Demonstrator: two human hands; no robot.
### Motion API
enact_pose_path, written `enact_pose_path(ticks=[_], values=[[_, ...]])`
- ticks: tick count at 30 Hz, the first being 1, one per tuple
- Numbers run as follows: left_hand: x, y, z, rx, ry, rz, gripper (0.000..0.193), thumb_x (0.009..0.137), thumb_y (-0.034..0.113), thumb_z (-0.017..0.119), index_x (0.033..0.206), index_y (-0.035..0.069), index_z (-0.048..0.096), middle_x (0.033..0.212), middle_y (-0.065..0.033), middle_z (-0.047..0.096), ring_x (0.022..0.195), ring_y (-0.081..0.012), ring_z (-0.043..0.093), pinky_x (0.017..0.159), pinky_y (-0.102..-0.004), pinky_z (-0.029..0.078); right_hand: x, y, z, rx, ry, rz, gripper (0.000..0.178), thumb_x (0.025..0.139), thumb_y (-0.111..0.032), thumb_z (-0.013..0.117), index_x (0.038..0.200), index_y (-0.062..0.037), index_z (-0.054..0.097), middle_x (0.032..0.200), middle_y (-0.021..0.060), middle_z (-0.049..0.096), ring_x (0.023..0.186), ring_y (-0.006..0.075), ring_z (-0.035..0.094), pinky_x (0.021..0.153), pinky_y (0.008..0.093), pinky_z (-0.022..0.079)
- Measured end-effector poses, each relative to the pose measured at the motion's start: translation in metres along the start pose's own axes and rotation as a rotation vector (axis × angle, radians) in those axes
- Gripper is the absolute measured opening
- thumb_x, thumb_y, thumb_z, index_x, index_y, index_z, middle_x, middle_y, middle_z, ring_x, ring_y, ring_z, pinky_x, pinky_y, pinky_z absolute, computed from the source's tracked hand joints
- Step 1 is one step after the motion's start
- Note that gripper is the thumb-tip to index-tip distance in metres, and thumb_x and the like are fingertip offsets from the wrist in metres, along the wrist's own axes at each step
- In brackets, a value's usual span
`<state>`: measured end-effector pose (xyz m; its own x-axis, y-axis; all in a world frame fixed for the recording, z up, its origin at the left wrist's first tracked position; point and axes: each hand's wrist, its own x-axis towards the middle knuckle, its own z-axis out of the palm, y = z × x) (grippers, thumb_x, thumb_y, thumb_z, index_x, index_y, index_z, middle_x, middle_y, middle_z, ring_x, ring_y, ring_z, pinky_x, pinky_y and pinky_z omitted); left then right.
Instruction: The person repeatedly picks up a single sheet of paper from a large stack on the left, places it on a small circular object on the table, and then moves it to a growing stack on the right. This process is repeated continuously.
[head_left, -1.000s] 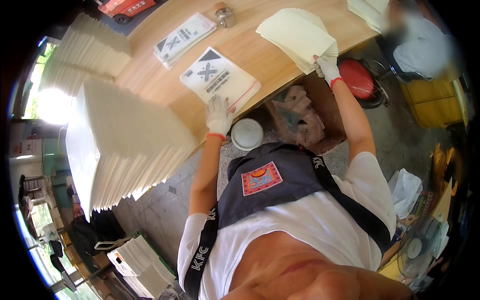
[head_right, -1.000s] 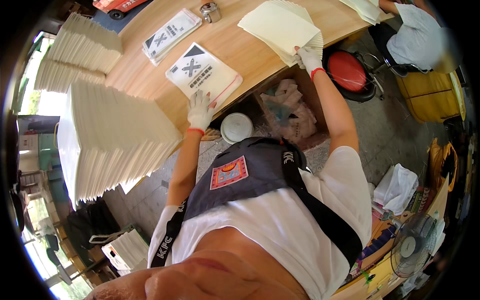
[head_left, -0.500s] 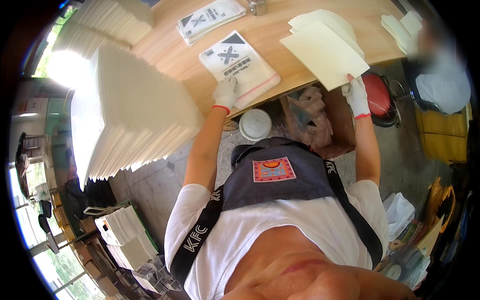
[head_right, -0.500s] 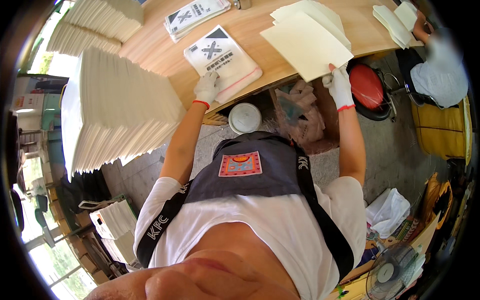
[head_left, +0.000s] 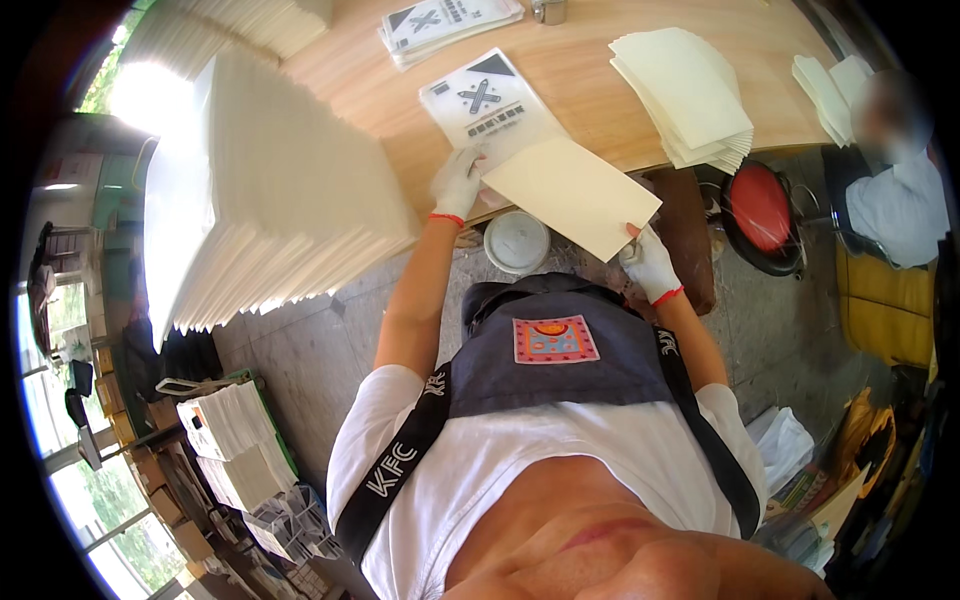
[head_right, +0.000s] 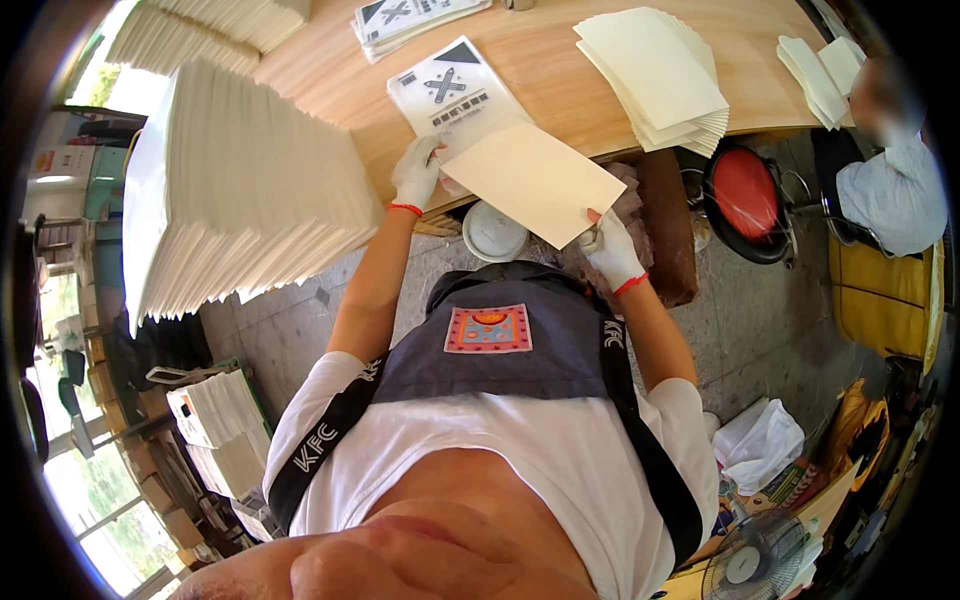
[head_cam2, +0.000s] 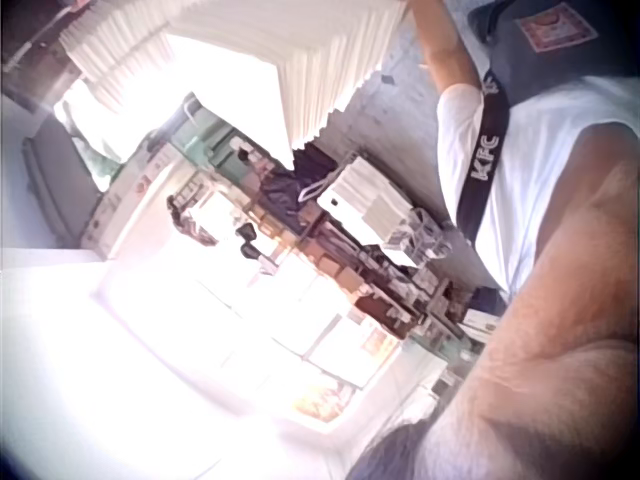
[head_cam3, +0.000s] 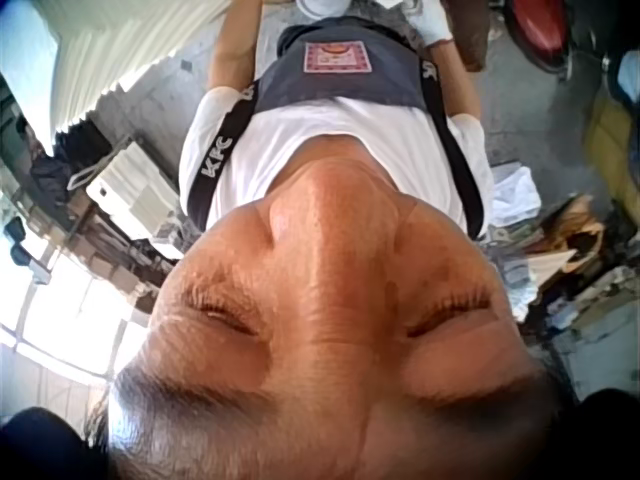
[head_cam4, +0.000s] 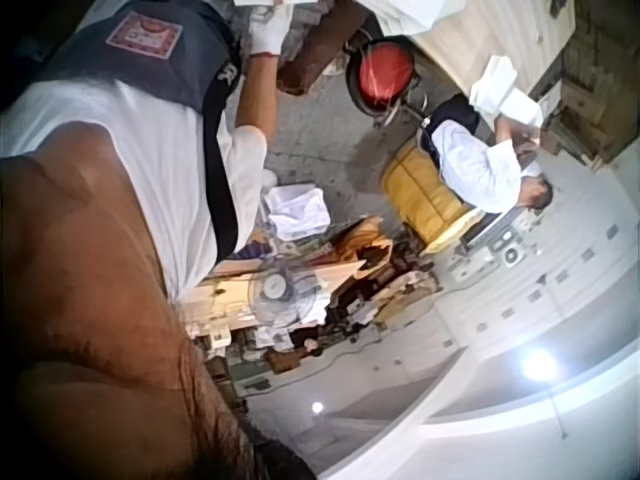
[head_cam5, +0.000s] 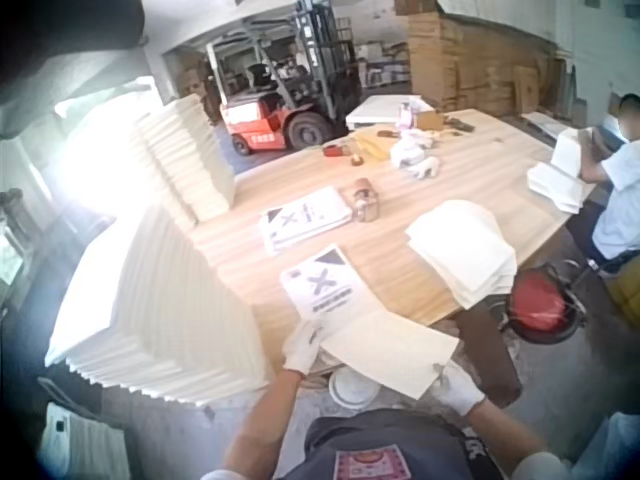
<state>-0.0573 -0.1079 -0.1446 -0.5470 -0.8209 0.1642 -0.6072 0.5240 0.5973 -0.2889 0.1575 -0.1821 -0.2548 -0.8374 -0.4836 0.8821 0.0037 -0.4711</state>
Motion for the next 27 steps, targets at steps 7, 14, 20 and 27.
enact_pose_path(ticks=[7, 14, 20, 27], values=[[0.001, 0.017, -0.013, -0.253, -0.073, 0.082, 0.037, 0.067, -0.007, 0.045, 0.099, 0.009, 0.056, 0.089, -0.0083, 0.054, 0.074, -0.0197, 0.054, 0.067, -0.0306, 0.044, -0.007, 0.010, 0.036, 0.001, 0.096, -0.026, 0.018, 0.088, -0.010, 0.046, 0.106, -0.0127, 0.047, 0.077, 0.0007, 0.053, 0.045, 0.0072, 0.040, 0.038, 0.0191, 0.027], [-0.030, 0.058, 0.034, -0.795, 0.592, -0.168, 0.046, 0.073, -0.008, 0.048, 0.117, 0.006, 0.044, 0.108, -0.0102, 0.052, 0.089, -0.0237, 0.056, 0.070, -0.0306, 0.047, -0.020, 0.024, 0.061, -0.048, 0.092, -0.099, 0.017, 0.091, -0.015, 0.046, 0.108, -0.0134, 0.045, 0.075, 0.0030, 0.054, 0.047, 0.0113, 0.048, 0.038, 0.0217, 0.032], [-0.051, 0.021, 0.124, -1.825, 0.064, -0.330, 0.045, 0.090, 0.035, 0.040, 0.128, 0.011, 0.036, 0.125, -0.0122, 0.044, 0.101, -0.0282, 0.054, 0.083, -0.0358, 0.047, -0.035, 0.025, 0.059, -0.186, -0.081, -0.081, 0.021, 0.090, -0.013, 0.048, 0.110, -0.0091, 0.047, 0.083, 0.0062, 0.058, 0.052, 0.0134, 0.054, 0.043, 0.0231, 0.044], [-0.106, 0.014, 0.159, -1.657, -0.055, -0.634, 0.034, 0.089, 0.023, 0.041, 0.116, 0.004, 0.047, 0.110, -0.0123, 0.054, 0.100, -0.0292, 0.054, 0.085, -0.0397, 0.047, 0.017, 0.059, 0.067, -0.153, 0.110, 0.132, 0.022, 0.089, -0.005, 0.043, 0.111, -0.0011, 0.045, 0.102, 0.0123, 0.053, 0.086, 0.0232, 0.059, 0.068, 0.0337, 0.055]])
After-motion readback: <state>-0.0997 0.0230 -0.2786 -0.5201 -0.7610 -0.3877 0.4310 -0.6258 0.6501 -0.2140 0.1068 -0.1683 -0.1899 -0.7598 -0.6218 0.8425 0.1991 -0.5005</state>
